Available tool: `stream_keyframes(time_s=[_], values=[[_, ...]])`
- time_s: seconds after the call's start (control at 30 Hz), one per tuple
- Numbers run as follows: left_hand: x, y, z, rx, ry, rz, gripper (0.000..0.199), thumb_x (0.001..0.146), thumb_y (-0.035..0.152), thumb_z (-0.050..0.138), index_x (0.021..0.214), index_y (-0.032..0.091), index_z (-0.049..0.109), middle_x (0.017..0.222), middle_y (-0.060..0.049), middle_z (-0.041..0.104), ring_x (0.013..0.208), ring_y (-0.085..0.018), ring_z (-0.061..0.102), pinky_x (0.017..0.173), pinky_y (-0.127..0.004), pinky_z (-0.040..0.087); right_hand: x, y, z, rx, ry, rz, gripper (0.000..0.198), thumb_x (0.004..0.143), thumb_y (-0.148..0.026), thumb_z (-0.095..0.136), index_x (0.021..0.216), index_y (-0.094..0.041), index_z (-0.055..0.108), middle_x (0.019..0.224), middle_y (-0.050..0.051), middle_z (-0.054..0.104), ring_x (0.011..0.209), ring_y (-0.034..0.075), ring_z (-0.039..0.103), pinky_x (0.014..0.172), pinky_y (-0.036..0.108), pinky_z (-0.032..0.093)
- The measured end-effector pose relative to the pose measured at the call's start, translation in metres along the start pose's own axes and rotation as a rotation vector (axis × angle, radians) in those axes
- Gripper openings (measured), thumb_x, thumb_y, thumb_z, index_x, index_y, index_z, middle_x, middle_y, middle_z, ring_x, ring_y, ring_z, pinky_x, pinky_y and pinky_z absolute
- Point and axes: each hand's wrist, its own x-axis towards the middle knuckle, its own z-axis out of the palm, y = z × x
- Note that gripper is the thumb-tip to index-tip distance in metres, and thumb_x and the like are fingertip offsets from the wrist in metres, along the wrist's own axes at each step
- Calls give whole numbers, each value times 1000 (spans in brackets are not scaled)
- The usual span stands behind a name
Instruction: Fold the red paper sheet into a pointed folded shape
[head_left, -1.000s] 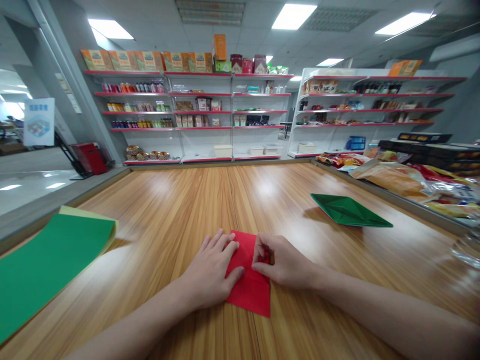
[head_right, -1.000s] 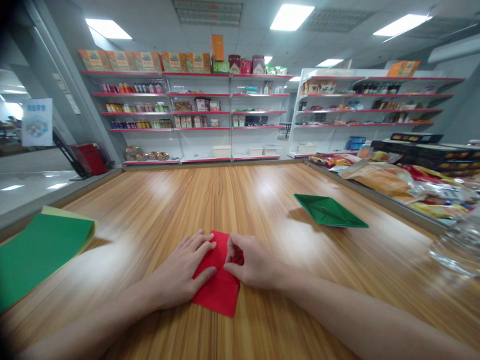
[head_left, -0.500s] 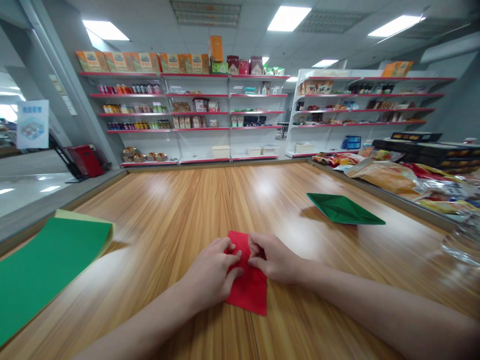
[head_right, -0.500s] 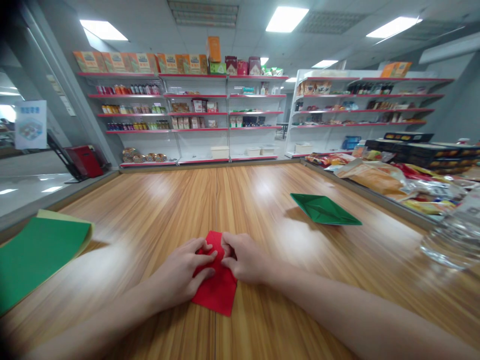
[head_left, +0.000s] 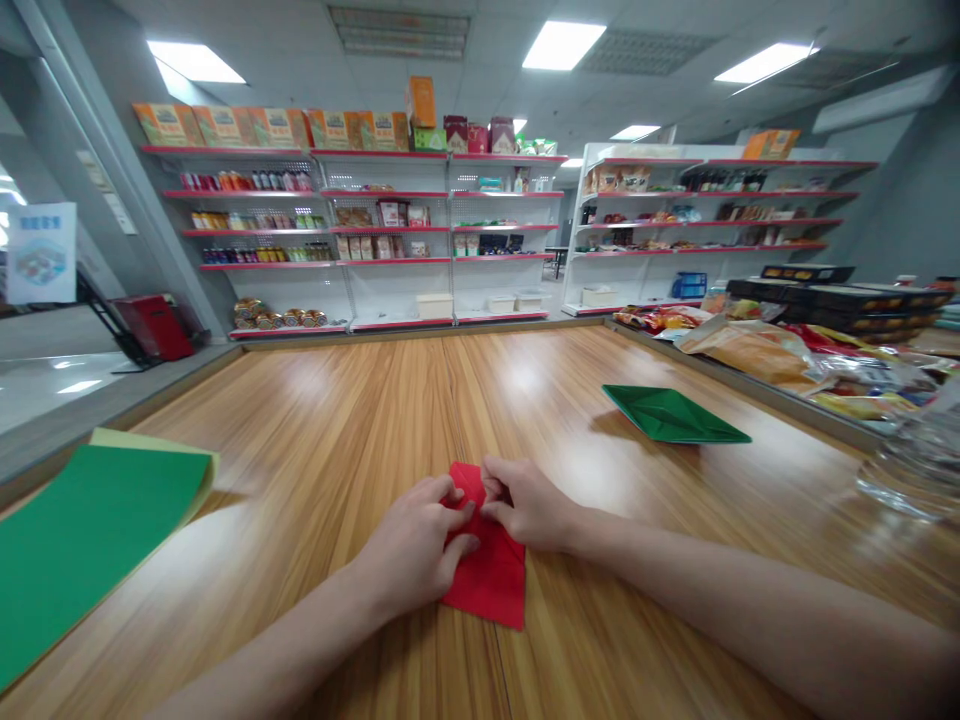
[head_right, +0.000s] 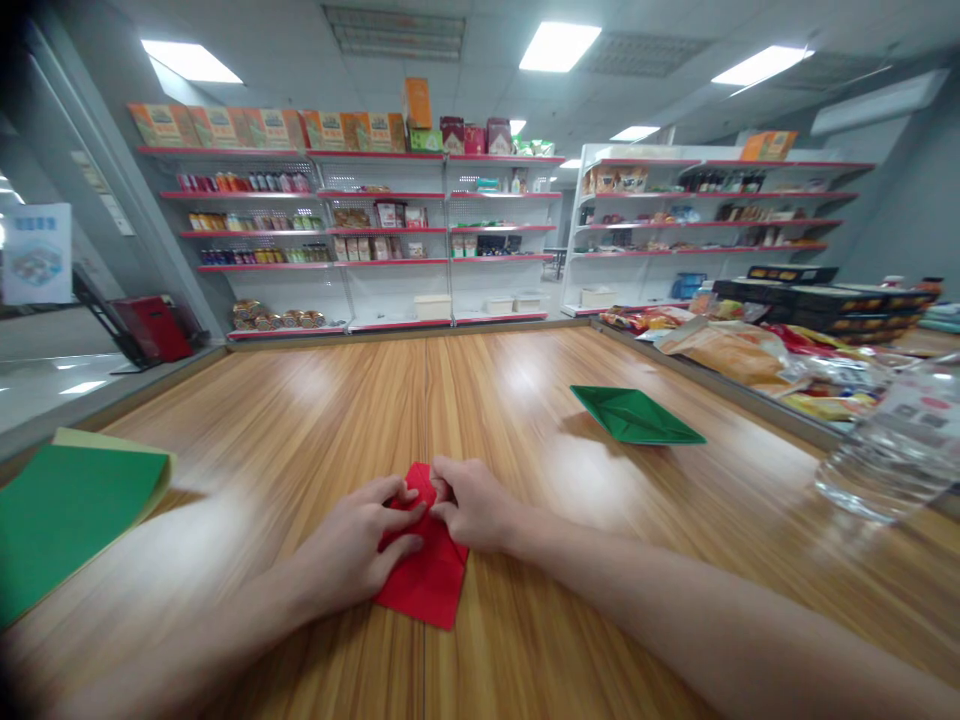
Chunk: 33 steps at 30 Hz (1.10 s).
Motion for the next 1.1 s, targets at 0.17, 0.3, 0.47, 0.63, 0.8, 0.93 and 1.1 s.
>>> stream_keyframes(time_s=[0.17, 0.3, 0.47, 0.63, 0.8, 0.93, 1.1], values=[[0, -1, 0, -10, -2, -2, 17, 84, 26, 57, 90, 22, 72, 93, -7, 61, 91, -22, 57, 82, -35, 45, 6, 2, 3, -4, 7, -22, 23, 70, -5, 54, 68, -19, 36, 61, -5, 44, 54, 9, 38, 50, 21, 27], [1, -3, 0, -36, 11, -15, 16, 82, 26, 59, 88, 20, 72, 94, -7, 61, 91, -22, 57, 83, -34, 46, 18, 5, 5, -28, 7, -30, 24, 66, -2, 53, 67, -19, 36, 60, -5, 43, 54, 9, 38, 49, 21, 25], [0, -4, 2, -62, 31, -25, 16, 80, 28, 62, 84, 18, 73, 93, -7, 62, 89, -22, 58, 84, -35, 46, 29, 10, 6, -35, -5, -36, 24, 65, -2, 52, 67, -19, 36, 60, -6, 42, 55, 9, 39, 50, 20, 26], [2, -5, 1, -84, 31, -20, 17, 80, 28, 62, 86, 17, 74, 95, -8, 62, 92, -23, 58, 86, -35, 46, 38, 19, 8, -53, 13, -23, 24, 66, -3, 53, 68, -20, 36, 59, -6, 43, 54, 9, 39, 48, 20, 26], [3, -6, 2, -83, 41, -2, 15, 80, 27, 63, 83, 18, 73, 95, -7, 62, 93, -22, 58, 88, -34, 46, 47, 23, 11, -84, 20, -46, 24, 65, -2, 52, 67, -19, 36, 58, -6, 43, 53, 9, 37, 48, 22, 22], [2, -5, 2, -76, 55, 2, 15, 80, 28, 63, 79, 17, 73, 94, -7, 62, 92, -22, 58, 87, -34, 47, 60, 25, 15, -97, 37, -50, 24, 65, -1, 51, 66, -19, 36, 58, -6, 43, 53, 9, 37, 49, 23, 21], [0, -7, 0, -129, 70, -11, 13, 78, 28, 64, 79, 19, 74, 92, -7, 63, 89, -22, 60, 86, -34, 48, 76, 31, 18, -96, 79, -33, 22, 67, -2, 52, 65, -19, 39, 58, -5, 45, 54, 9, 38, 50, 24, 22]])
